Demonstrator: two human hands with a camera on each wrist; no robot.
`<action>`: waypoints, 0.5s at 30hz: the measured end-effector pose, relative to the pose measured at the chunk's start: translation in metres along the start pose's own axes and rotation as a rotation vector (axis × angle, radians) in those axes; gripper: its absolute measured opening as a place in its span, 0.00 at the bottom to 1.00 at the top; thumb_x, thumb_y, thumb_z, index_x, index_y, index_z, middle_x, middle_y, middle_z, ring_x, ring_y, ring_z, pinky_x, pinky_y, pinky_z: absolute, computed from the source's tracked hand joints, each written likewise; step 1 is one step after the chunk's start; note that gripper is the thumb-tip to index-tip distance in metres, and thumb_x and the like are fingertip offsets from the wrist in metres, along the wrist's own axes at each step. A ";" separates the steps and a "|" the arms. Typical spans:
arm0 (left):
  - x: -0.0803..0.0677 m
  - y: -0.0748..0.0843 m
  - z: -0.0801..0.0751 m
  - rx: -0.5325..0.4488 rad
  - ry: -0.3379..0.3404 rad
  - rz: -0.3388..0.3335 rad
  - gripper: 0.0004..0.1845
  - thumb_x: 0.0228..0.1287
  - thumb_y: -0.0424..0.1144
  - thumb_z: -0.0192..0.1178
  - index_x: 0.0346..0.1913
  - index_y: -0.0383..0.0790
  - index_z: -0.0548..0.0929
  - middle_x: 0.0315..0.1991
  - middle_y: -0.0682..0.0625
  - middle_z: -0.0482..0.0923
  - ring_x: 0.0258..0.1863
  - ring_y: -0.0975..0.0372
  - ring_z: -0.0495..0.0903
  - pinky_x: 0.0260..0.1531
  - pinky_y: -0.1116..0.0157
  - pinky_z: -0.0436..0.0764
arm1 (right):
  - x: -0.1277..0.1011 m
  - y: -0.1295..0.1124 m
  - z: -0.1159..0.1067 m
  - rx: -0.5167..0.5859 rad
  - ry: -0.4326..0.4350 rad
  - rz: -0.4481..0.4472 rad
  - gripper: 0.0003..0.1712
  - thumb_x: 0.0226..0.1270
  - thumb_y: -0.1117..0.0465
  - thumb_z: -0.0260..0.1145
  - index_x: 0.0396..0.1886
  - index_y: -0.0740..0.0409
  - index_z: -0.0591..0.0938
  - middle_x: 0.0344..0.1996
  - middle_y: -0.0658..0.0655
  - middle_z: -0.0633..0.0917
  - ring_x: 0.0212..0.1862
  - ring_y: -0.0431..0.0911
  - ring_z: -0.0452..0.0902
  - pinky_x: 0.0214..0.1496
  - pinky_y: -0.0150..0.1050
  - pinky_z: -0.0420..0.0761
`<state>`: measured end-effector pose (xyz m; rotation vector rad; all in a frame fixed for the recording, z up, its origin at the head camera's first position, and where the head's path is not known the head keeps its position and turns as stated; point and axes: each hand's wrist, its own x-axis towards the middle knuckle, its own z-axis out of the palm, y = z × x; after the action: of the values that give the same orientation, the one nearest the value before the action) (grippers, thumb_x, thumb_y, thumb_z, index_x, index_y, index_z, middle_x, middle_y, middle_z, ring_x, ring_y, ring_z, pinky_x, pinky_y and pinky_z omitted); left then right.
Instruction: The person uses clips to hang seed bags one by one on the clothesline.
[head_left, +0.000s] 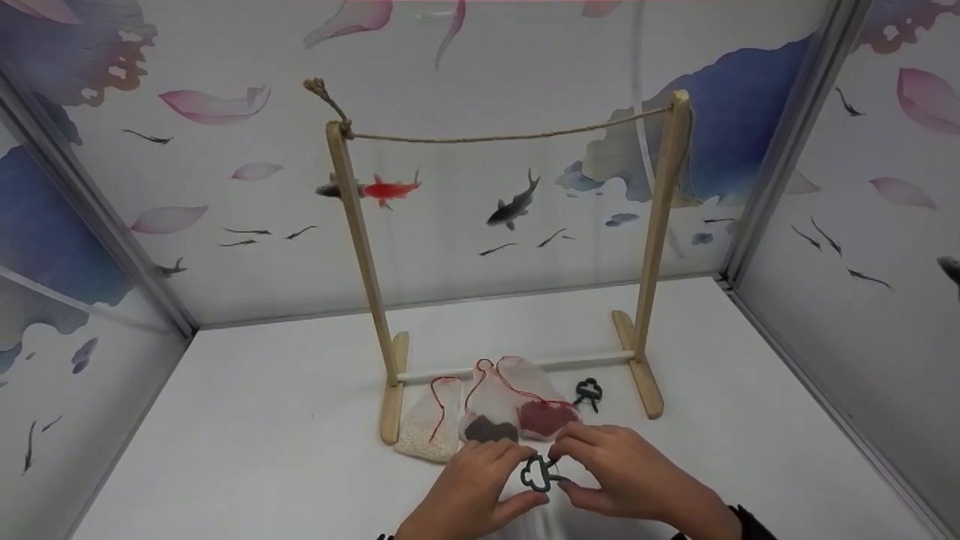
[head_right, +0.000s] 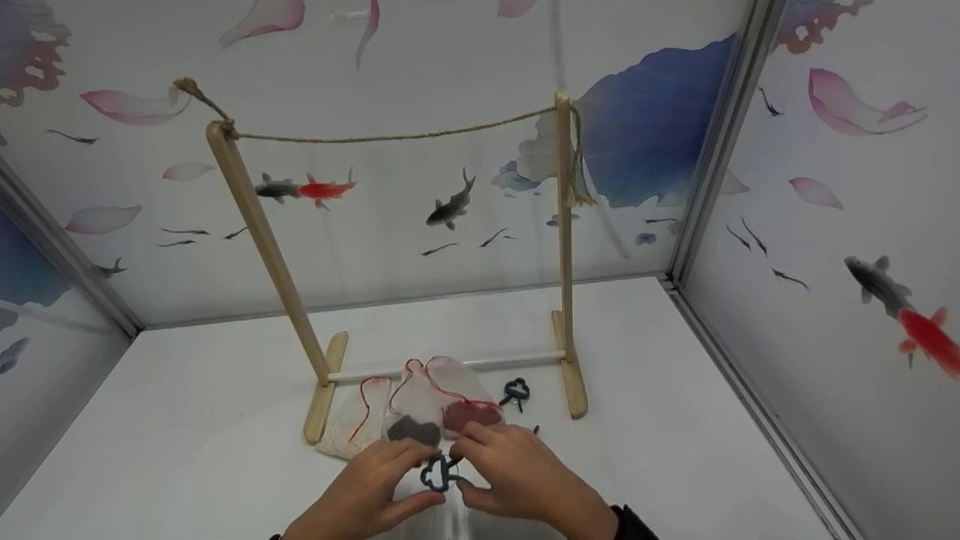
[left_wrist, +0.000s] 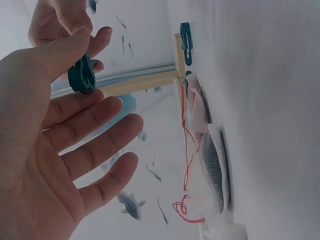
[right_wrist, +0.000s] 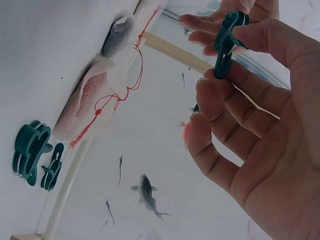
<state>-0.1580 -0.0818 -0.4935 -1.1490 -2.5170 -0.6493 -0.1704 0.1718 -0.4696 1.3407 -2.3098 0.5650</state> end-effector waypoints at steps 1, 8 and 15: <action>0.000 0.000 0.000 -0.003 0.002 0.000 0.23 0.68 0.61 0.62 0.55 0.50 0.81 0.42 0.60 0.81 0.37 0.71 0.76 0.37 0.70 0.76 | 0.000 0.000 0.000 0.006 -0.003 0.003 0.20 0.53 0.57 0.80 0.45 0.48 0.82 0.40 0.42 0.81 0.33 0.33 0.76 0.31 0.29 0.77; 0.000 -0.002 0.001 0.029 0.090 0.089 0.21 0.67 0.58 0.66 0.51 0.47 0.82 0.38 0.59 0.80 0.34 0.70 0.75 0.34 0.70 0.75 | 0.000 0.001 0.002 0.038 -0.006 0.011 0.21 0.53 0.57 0.80 0.45 0.47 0.81 0.40 0.42 0.80 0.33 0.32 0.76 0.32 0.26 0.75; 0.002 -0.002 -0.003 0.000 0.170 0.062 0.17 0.65 0.55 0.66 0.50 0.49 0.83 0.37 0.62 0.80 0.33 0.72 0.74 0.33 0.74 0.73 | 0.001 0.001 -0.002 0.123 -0.012 0.044 0.21 0.63 0.51 0.77 0.54 0.45 0.82 0.47 0.42 0.81 0.41 0.34 0.80 0.39 0.29 0.81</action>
<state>-0.1611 -0.0832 -0.4910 -1.1173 -2.3300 -0.7000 -0.1714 0.1726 -0.4670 1.3544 -2.3521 0.7254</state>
